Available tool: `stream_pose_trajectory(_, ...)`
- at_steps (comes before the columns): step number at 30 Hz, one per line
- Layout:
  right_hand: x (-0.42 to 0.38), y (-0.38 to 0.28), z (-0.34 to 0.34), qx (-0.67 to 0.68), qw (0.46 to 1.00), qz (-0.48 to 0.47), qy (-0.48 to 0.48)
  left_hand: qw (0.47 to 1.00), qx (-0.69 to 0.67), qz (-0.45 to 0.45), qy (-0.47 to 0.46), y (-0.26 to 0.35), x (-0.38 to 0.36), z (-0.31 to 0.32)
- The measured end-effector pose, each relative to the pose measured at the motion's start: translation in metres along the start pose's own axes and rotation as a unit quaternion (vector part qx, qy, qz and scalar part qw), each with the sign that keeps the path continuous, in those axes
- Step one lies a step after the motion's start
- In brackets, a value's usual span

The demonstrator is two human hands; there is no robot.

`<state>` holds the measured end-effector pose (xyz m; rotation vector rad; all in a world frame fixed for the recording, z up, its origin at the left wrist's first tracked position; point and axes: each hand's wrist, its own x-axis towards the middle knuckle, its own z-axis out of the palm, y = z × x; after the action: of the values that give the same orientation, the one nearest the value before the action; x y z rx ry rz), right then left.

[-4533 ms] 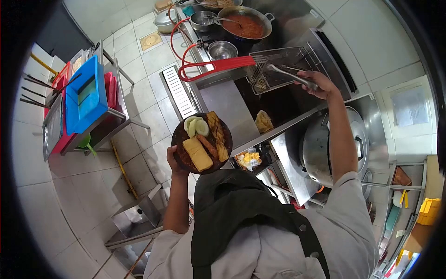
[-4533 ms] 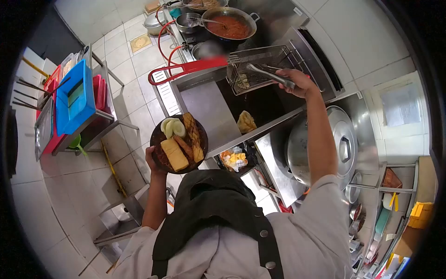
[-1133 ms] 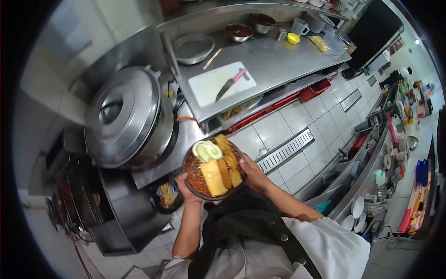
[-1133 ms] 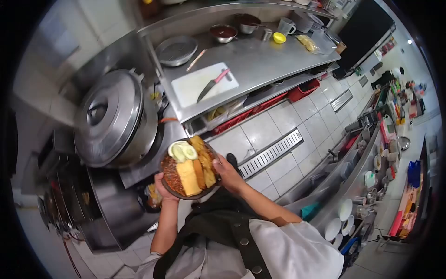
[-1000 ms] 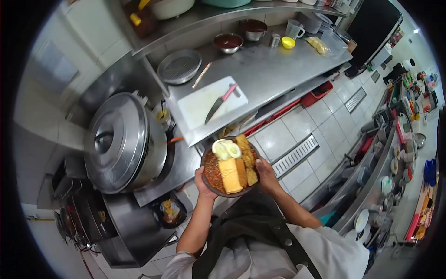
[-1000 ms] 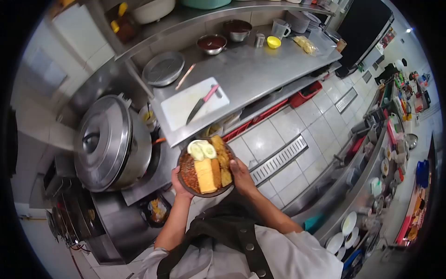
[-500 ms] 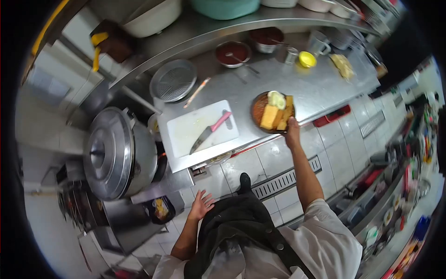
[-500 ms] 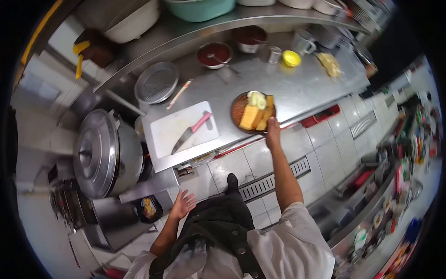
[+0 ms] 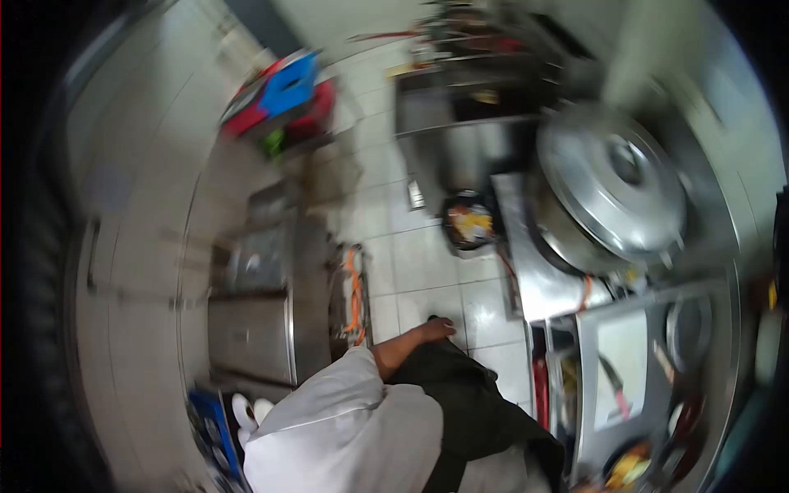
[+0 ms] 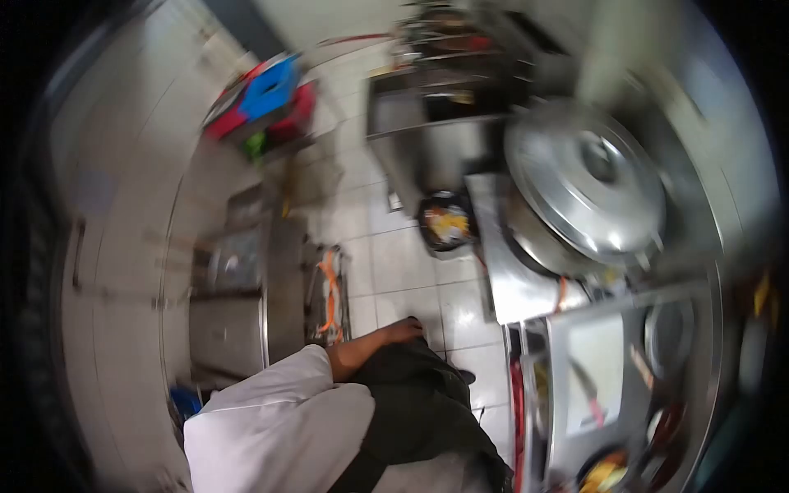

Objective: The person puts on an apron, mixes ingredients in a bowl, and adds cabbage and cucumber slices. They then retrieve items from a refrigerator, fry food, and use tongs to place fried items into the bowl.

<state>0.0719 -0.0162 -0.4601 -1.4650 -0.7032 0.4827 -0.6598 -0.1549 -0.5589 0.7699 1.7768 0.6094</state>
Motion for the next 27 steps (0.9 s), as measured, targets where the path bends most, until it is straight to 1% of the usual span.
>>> stream_pose_trajectory(1, -0.021, -0.025, 0.047, -0.088, 0.996, -0.022, -0.028, 0.999, 0.005, 0.012, 0.031, -0.010, -0.016, -0.001)
stream_pose_trajectory(2, -0.046, -0.044, 0.094, -0.127, 0.989, -0.026, -0.070, 0.997, -0.029, -0.001, 0.065, -0.024, -0.032, -0.010)
stream_pose_trajectory(4, -0.086, -0.059, 0.184, -0.153, 0.971, -0.014, -0.183, 0.988, -0.126, 0.045, 0.074, -0.043, -0.045, -0.025)
stream_pose_trajectory(5, -0.106, -0.063, 0.223, -0.158, 0.957, -0.002, -0.244, 0.983, -0.147, 0.047, 0.097, -0.044, -0.054, -0.039)
stream_pose_trajectory(6, -0.127, -0.063, 0.262, -0.163, 0.938, 0.008, -0.305, 0.951, -0.240, 0.084, 0.178, -0.044, -0.066, -0.062)
stream_pose_trajectory(7, -0.149, -0.062, 0.297, -0.171, 0.914, 0.022, -0.368, 0.902, -0.324, 0.119, 0.259, -0.036, -0.083, -0.091)
stream_pose_trajectory(8, -0.174, -0.058, 0.331, -0.185, 0.881, 0.034, -0.435, 0.866, -0.332, 0.137, 0.349, -0.030, -0.101, -0.127)
stream_pose_trajectory(9, -0.205, -0.050, 0.365, -0.201, 0.837, 0.045, -0.507, 0.821, -0.335, 0.151, 0.436, -0.031, -0.116, -0.164)
stream_pose_trajectory(10, -0.237, -0.043, 0.398, -0.222, 0.784, 0.053, -0.577, 0.742, -0.369, 0.180, 0.530, -0.046, -0.123, -0.199)
stream_pose_trajectory(11, -0.275, -0.035, 0.428, -0.244, 0.722, 0.056, -0.645, 0.707, -0.165, 0.129, 0.676, -0.058, -0.148, -0.243)
stream_pose_trajectory(12, -0.316, -0.027, 0.459, -0.260, 0.653, 0.054, -0.710, 0.660, 0.027, 0.107, 0.743, -0.073, -0.181, -0.288)
stream_pose_trajectory(13, -0.354, -0.022, 0.490, -0.273, 0.583, 0.042, -0.764, 0.519, -0.236, 0.130, 0.811, -0.049, -0.211, -0.316)
stream_pose_trajectory(14, -0.393, -0.023, 0.521, -0.281, 0.519, 0.025, -0.807, 0.440, -0.158, 0.172, 0.867, -0.071, -0.230, -0.349)
stream_pose_trajectory(15, -0.429, -0.030, 0.558, -0.287, 0.463, 0.003, -0.838, 0.395, -0.173, 0.138, 0.891, -0.088, -0.247, -0.373)
stream_pose_trajectory(16, -0.470, -0.038, 0.598, -0.289, 0.415, -0.024, -0.862, 0.348, -0.186, 0.104, 0.913, -0.089, -0.269, -0.398)
stream_pose_trajectory(17, -0.511, -0.052, 0.637, -0.288, 0.380, -0.050, -0.878, 0.332, -0.079, 0.066, 0.938, -0.081, -0.292, -0.418)
stream_pose_trajectory(18, -0.552, -0.070, 0.674, -0.283, 0.358, -0.071, -0.887, 0.314, 0.028, 0.023, 0.949, -0.076, -0.310, -0.434)
stream_pose_trajectory(19, -0.581, -0.020, 0.728, -0.192, 0.344, 0.014, -0.919, 0.302, 0.027, 0.011, 0.953, -0.084, -0.322, -0.452)
stream_pose_trajectory(20, -0.621, -0.039, 0.748, -0.159, 0.323, -0.052, -0.932, 0.199, 0.061, -0.027, 0.978, -0.095, -0.338, -0.472)
stream_pose_trajectory(21, -0.675, -0.066, 0.770, -0.120, 0.302, -0.114, -0.939, 0.141, 0.086, -0.048, 0.985, -0.106, -0.353, -0.489)
stream_pose_trajectory(22, -0.722, -0.086, 0.785, -0.122, 0.287, -0.077, -0.947, 0.082, 0.107, -0.071, 0.988, -0.118, -0.367, -0.507)
stream_pose_trajectory(23, -0.764, -0.103, 0.795, -0.127, 0.272, -0.038, -0.953, 0.285, -0.108, -0.061, 0.951, -0.133, -0.379, -0.517)
stream_pose_trajectory(24, -0.803, -0.133, 0.788, -0.131, 0.267, -0.028, -0.954, 0.458, -0.318, -0.045, 0.829, -0.144, -0.385, -0.521)
stream_pose_trajectory(25, -0.836, -0.154, 0.780, -0.135, 0.261, -0.017, -0.956, 0.446, -0.314, -0.055, 0.836, -0.155, -0.383, -0.527)
stream_pose_trajectory(26, -0.865, -0.143, 0.785, -0.121, 0.215, -0.030, -0.969, 0.373, -0.362, -0.048, 0.853, -0.166, -0.383, -0.538)
stream_pose_trajectory(27, -0.893, -0.142, 0.783, -0.123, 0.163, -0.023, -0.979, 0.300, -0.403, -0.039, 0.864, -0.160, -0.389, -0.551)
